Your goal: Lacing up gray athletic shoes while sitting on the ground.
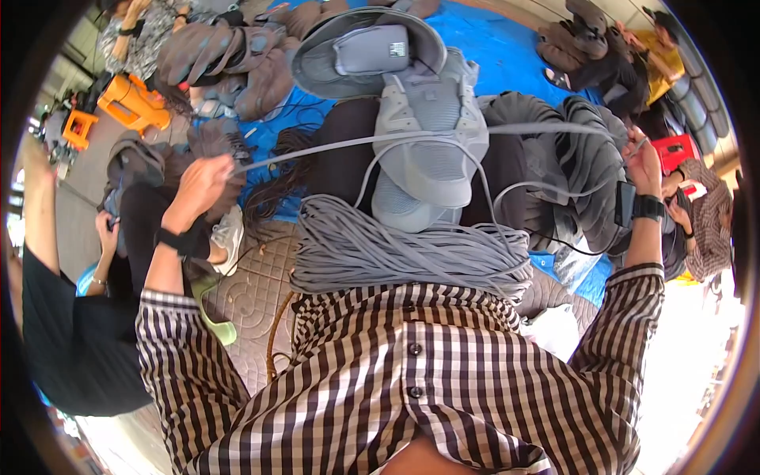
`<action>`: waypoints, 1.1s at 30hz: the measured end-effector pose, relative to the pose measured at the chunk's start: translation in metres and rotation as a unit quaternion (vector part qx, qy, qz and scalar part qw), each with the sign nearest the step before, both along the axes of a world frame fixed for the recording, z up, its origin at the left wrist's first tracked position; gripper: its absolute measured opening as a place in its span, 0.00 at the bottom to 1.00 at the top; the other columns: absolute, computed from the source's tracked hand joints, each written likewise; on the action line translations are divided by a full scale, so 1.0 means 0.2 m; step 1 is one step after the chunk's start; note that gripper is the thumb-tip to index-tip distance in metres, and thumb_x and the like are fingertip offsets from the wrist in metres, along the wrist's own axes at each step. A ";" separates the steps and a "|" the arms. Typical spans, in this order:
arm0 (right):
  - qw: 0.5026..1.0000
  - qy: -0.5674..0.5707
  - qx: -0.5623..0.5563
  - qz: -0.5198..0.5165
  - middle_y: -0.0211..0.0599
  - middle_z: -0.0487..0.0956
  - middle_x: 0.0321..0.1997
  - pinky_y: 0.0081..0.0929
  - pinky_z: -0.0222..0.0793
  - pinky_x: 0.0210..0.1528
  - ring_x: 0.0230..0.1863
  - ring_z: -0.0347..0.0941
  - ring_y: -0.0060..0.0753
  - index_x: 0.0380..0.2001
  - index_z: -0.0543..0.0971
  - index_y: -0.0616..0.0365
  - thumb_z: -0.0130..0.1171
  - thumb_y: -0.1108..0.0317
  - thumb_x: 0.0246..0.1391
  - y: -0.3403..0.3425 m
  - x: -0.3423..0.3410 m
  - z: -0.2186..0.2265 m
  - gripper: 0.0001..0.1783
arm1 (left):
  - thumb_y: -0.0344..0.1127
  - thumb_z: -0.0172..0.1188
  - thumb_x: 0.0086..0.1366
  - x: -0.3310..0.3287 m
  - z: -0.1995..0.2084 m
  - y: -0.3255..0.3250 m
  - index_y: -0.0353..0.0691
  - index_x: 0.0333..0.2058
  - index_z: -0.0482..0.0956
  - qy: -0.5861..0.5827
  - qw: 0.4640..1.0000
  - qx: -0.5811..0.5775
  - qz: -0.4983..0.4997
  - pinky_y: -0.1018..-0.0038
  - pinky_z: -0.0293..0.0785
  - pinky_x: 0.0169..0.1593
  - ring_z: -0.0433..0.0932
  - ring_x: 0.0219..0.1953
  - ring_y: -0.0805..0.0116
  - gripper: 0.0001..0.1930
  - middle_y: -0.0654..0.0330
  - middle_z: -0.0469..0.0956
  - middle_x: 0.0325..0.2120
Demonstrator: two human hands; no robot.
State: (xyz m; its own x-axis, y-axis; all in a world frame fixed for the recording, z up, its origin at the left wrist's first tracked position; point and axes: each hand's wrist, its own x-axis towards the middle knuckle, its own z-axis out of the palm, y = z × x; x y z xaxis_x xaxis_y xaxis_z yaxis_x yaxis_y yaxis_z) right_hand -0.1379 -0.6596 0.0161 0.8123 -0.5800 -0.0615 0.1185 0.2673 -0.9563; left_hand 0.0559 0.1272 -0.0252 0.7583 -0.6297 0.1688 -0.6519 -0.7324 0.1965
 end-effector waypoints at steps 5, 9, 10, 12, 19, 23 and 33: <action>0.999 0.041 -0.033 -0.012 0.34 0.78 0.38 0.21 0.70 0.30 0.29 0.71 0.21 0.45 0.74 0.64 0.53 0.67 0.60 0.05 0.00 -0.13 0.13 | 0.27 0.54 0.56 0.12 -0.19 0.38 0.41 0.32 0.73 0.045 0.973 0.112 0.195 0.57 0.70 0.41 0.75 0.39 0.48 0.05 0.51 0.78 0.30; 0.951 0.175 -0.249 0.055 0.38 0.77 0.49 0.28 0.73 0.39 0.40 0.75 0.28 0.49 0.74 0.58 0.55 0.74 0.52 0.28 0.03 -0.04 0.19 | 0.25 0.54 0.53 0.16 -0.28 0.40 0.43 0.35 0.74 -0.002 0.941 0.195 0.276 0.57 0.72 0.41 0.75 0.42 0.48 0.09 0.52 0.78 0.33; 0.875 0.254 -0.409 0.049 0.37 0.77 0.49 0.28 0.73 0.41 0.41 0.75 0.29 0.50 0.75 0.56 0.56 0.76 0.49 0.35 0.02 -0.01 0.21 | 0.24 0.54 0.52 0.16 -0.31 0.33 0.45 0.38 0.75 -0.059 0.952 0.192 0.232 0.56 0.72 0.43 0.75 0.42 0.45 0.14 0.52 0.78 0.36; 0.821 0.209 -0.526 0.074 0.36 0.78 0.47 0.27 0.72 0.41 0.40 0.74 0.26 0.48 0.75 0.55 0.56 0.76 0.48 0.35 -0.01 -0.07 0.21 | 0.22 0.51 0.53 0.14 -0.23 -0.01 0.43 0.41 0.74 -0.088 0.991 0.016 0.101 0.57 0.70 0.47 0.74 0.44 0.45 0.16 0.52 0.77 0.38; 0.825 0.067 -0.534 0.172 0.38 0.79 0.28 0.31 0.71 0.35 0.28 0.75 0.32 0.39 0.76 0.61 0.59 0.72 0.51 1.26 0.06 0.02 0.10 | 0.31 0.62 0.58 -0.43 0.07 -0.90 0.33 0.39 0.75 0.177 0.960 -0.199 -0.091 0.76 0.71 0.29 0.77 0.25 0.73 0.12 0.55 0.80 0.25; 0.777 0.123 -0.570 0.237 0.41 0.77 0.22 0.31 0.69 0.29 0.24 0.75 0.40 0.34 0.77 0.62 0.61 0.69 0.50 1.53 -0.03 -0.12 0.09 | 0.27 0.58 0.60 -0.41 0.04 -0.94 0.32 0.39 0.74 0.233 0.954 -0.177 -0.061 0.76 0.69 0.29 0.75 0.23 0.71 0.09 0.56 0.77 0.22; 0.836 0.067 -0.423 0.344 0.34 0.75 0.45 0.26 0.69 0.40 0.43 0.70 0.27 0.54 0.68 0.55 0.63 0.74 0.47 1.55 -0.22 -0.09 0.29 | 0.27 0.60 0.57 -0.74 0.20 -0.85 0.36 0.34 0.78 0.111 0.910 -0.132 -0.376 0.69 0.71 0.29 0.74 0.24 0.63 0.06 0.59 0.76 0.25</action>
